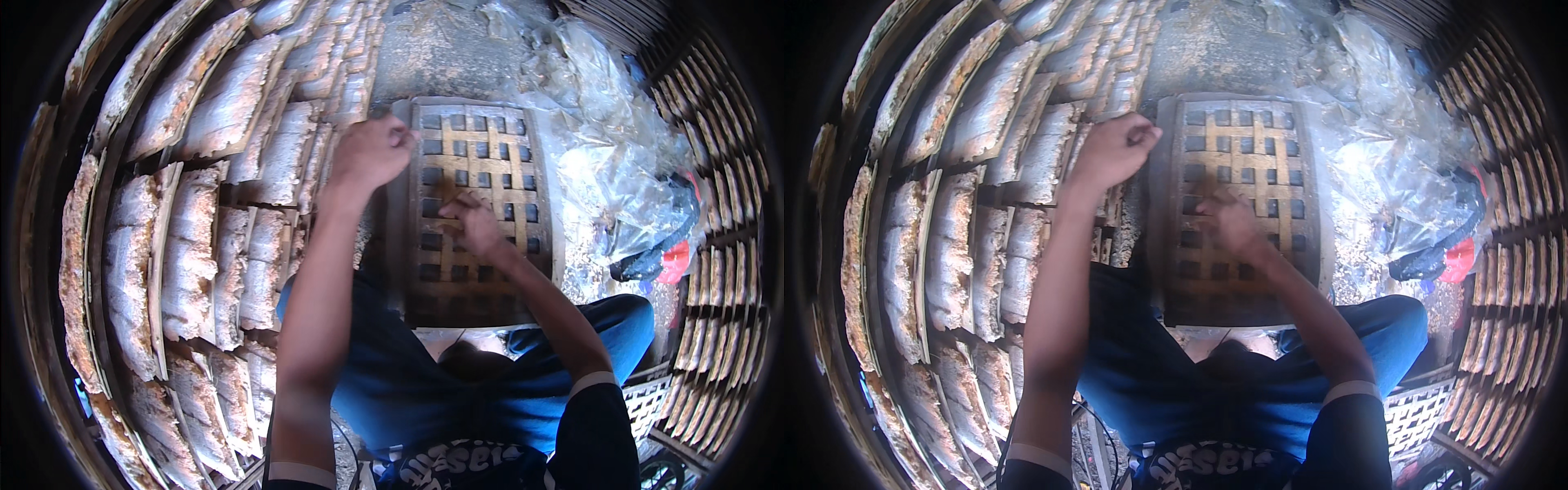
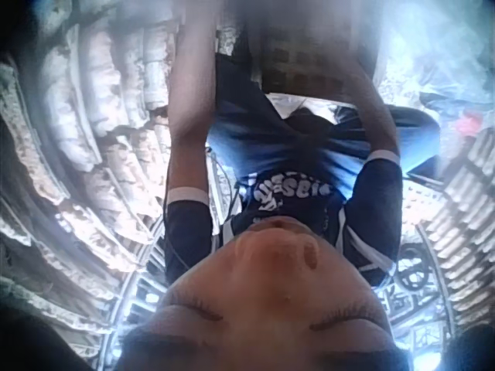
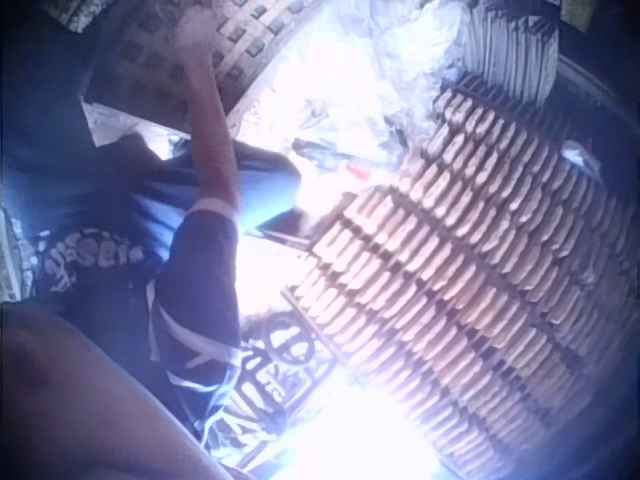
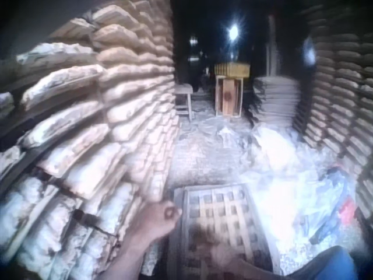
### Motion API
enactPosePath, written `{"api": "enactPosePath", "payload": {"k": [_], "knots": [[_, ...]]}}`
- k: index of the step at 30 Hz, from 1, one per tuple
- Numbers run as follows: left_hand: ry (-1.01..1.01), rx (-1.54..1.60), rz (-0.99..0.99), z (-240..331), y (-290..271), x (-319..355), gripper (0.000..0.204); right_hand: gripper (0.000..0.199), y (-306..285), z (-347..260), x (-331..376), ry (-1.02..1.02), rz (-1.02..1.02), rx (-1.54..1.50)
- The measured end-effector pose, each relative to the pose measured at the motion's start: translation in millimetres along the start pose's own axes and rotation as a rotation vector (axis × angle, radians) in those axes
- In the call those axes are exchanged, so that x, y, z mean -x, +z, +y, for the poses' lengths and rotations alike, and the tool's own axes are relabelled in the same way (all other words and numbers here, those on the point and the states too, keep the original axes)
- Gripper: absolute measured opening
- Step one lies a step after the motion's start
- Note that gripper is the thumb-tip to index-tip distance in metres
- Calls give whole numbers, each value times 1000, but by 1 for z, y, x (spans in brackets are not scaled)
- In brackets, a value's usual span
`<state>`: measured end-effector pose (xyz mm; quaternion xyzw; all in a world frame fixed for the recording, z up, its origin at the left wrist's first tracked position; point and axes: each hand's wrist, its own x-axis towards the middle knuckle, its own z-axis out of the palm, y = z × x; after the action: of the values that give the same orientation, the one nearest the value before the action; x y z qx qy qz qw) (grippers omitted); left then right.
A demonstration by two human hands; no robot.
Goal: The person assembles wooden lattice trays by placing a plastic sheet inside, filling them with grain, and stacking them. The person repeats this process for multiple trays.
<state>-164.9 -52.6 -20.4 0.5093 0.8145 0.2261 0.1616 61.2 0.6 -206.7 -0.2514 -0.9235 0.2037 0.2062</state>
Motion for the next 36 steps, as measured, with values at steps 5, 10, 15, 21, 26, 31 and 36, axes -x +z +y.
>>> {"api": "enactPosePath", "payload": {"k": [5, 10, 15, 21, 26, 31, 36], "knots": [[-36, 5, -80, 2, 2, -4, 35, 27, 43, -16, -3, 12, -131, -12], [1, -32, -93, -2, 12, -15, 38, 20, 56, 3, 2, -29, -75, -83], [56, 5, -127, -1, 16, -20, 39, 14, 65, -6, 4, -74, -17, 62], [124, 6, -175, 11, 20, -22, 36, 19, 57, -8, 1, -146, -105, 168], [89, -24, -151, -3, 17, -23, 34, 15, -36, -26, -18, 107, -401, 69], [110, -41, -174, 6, 19, -23, 34, 24, -149, 94, 18, 262, -212, -247], [122, 2, -157, 33, 15, -4, 33, 30, -240, 185, 130, 702, -55, 716]]}}
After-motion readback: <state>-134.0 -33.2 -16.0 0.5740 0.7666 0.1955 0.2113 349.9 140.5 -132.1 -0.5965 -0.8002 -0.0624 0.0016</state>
